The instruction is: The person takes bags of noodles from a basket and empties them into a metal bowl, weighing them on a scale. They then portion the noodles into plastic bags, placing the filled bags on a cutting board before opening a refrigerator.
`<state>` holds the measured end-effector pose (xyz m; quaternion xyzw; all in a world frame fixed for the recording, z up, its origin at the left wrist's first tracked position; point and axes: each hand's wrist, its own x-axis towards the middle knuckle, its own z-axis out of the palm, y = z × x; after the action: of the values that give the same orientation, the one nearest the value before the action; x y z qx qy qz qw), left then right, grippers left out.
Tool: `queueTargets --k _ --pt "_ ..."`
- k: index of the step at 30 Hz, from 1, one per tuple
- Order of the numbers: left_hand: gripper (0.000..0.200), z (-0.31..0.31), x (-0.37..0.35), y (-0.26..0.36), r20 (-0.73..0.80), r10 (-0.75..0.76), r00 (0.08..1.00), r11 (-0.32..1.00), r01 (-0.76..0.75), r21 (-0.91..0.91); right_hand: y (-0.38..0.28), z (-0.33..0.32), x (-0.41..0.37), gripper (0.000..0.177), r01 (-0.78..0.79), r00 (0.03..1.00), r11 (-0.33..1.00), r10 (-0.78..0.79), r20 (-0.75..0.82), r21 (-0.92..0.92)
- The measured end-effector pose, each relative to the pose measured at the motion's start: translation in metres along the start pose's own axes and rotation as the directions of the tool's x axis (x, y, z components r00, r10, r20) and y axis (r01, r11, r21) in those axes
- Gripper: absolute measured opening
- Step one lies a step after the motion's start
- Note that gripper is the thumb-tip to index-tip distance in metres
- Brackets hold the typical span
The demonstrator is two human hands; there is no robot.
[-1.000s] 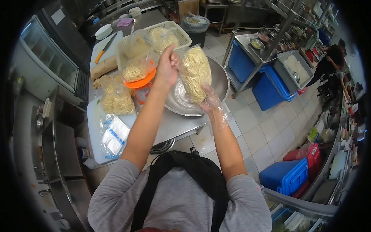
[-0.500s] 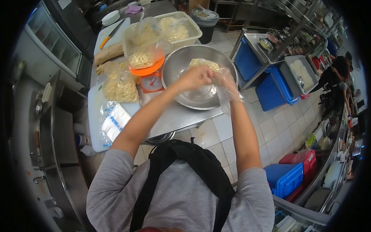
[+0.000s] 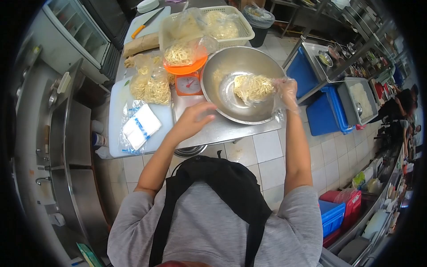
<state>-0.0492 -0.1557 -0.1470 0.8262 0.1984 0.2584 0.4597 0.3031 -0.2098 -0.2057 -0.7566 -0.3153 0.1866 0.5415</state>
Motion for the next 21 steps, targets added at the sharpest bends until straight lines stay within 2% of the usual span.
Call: queueTargets --k 1,2,3,5,6,7,9,10,11,12,14,16,17,18,19,20,21 --pt "0.027 -0.009 -0.012 0.004 0.002 -0.059 0.998 0.998 0.059 -0.019 -0.014 0.000 -0.001 0.016 -0.103 0.995 0.965 0.103 0.016 0.240" --pt "0.028 -0.016 -0.024 0.006 0.008 -0.119 0.993 0.992 0.119 -0.040 -0.027 -0.007 -0.004 0.014 -0.166 0.986 0.923 0.150 0.073 0.347" --pt "0.028 -0.021 -0.036 0.005 0.006 -0.121 0.993 0.992 0.121 -0.037 -0.037 -0.011 -0.003 0.014 -0.167 0.986 0.922 0.149 0.077 0.349" --pt "0.029 -0.028 -0.057 0.003 -0.017 -0.279 0.960 0.935 0.267 -0.233 -0.057 -0.019 0.005 0.015 -0.314 0.930 0.802 0.151 0.336 0.509" --pt "0.029 -0.030 -0.066 0.003 -0.025 -0.277 0.960 0.936 0.264 -0.231 -0.078 -0.016 -0.003 0.020 -0.288 0.952 0.795 0.180 0.246 0.534" --pt "0.032 -0.033 -0.074 0.004 -0.072 -0.307 0.949 0.922 0.278 -0.269 -0.087 -0.020 0.000 0.020 -0.286 0.952 0.795 0.172 0.252 0.535" --pt "0.036 -0.028 -0.079 0.012 -0.134 -0.349 0.928 0.903 0.295 -0.312 -0.102 -0.023 0.009 0.031 -0.152 0.890 0.786 -0.156 0.429 0.600" --pt "0.041 -0.025 -0.079 0.019 -0.205 -0.341 0.917 0.912 0.270 -0.310 -0.118 -0.022 0.003 0.031 -0.159 0.881 0.786 -0.160 0.445 0.597" --pt "0.047 -0.022 -0.078 0.025 -0.275 -0.331 0.903 0.920 0.245 -0.304 -0.141 -0.016 -0.011 0.033 -0.019 0.893 0.866 -0.210 0.399 0.499" --pt "0.056 -0.019 -0.073 0.028 -0.277 -0.309 0.910 0.926 0.221 -0.307 -0.162 -0.008 -0.028 0.035 0.120 0.895 0.916 -0.267 0.358 0.383" --pt "0.056 -0.008 -0.060 0.053 -0.359 -0.289 0.887 0.936 0.184 -0.299 -0.193 0.019 -0.074 0.034 0.087 0.879 0.848 -0.312 0.360 0.523" --pt "0.056 0.001 -0.053 0.058 -0.472 -0.247 0.846 0.949 0.114 -0.293 -0.199 0.046 -0.114 0.030 0.030 0.709 0.819 -0.422 0.565 0.573" --pt "0.056 0.005 -0.052 0.054 -0.517 -0.236 0.823 0.951 0.086 -0.297 -0.187 0.071 -0.130 0.027 -0.143 0.584 0.767 -0.445 0.679 0.625" --pt "0.049 0.005 -0.057 0.048 -0.582 -0.180 0.793 0.979 0.085 -0.186 -0.188 0.083 -0.151 0.027 -0.051 0.442 0.841 -0.464 0.768 0.538" --pt "0.043 0.003 -0.065 0.042 -0.638 -0.121 0.760 0.993 0.097 -0.072 -0.180 0.104 -0.171 0.028 0.007 0.322 0.815 -0.550 0.771 0.579" --pt "0.029 -0.001 -0.079 0.031 -0.656 -0.011 0.755 0.999 0.041 0.030 -0.170 0.119 -0.187 0.030 0.052 0.193 0.780 -0.621 0.760 0.624" --pt "0.029 -0.004 -0.095 0.024 -0.674 -0.025 0.738 0.997 0.064 0.033 -0.168 0.120 -0.196 0.030 0.033 0.166 0.780 -0.621 0.766 0.625"
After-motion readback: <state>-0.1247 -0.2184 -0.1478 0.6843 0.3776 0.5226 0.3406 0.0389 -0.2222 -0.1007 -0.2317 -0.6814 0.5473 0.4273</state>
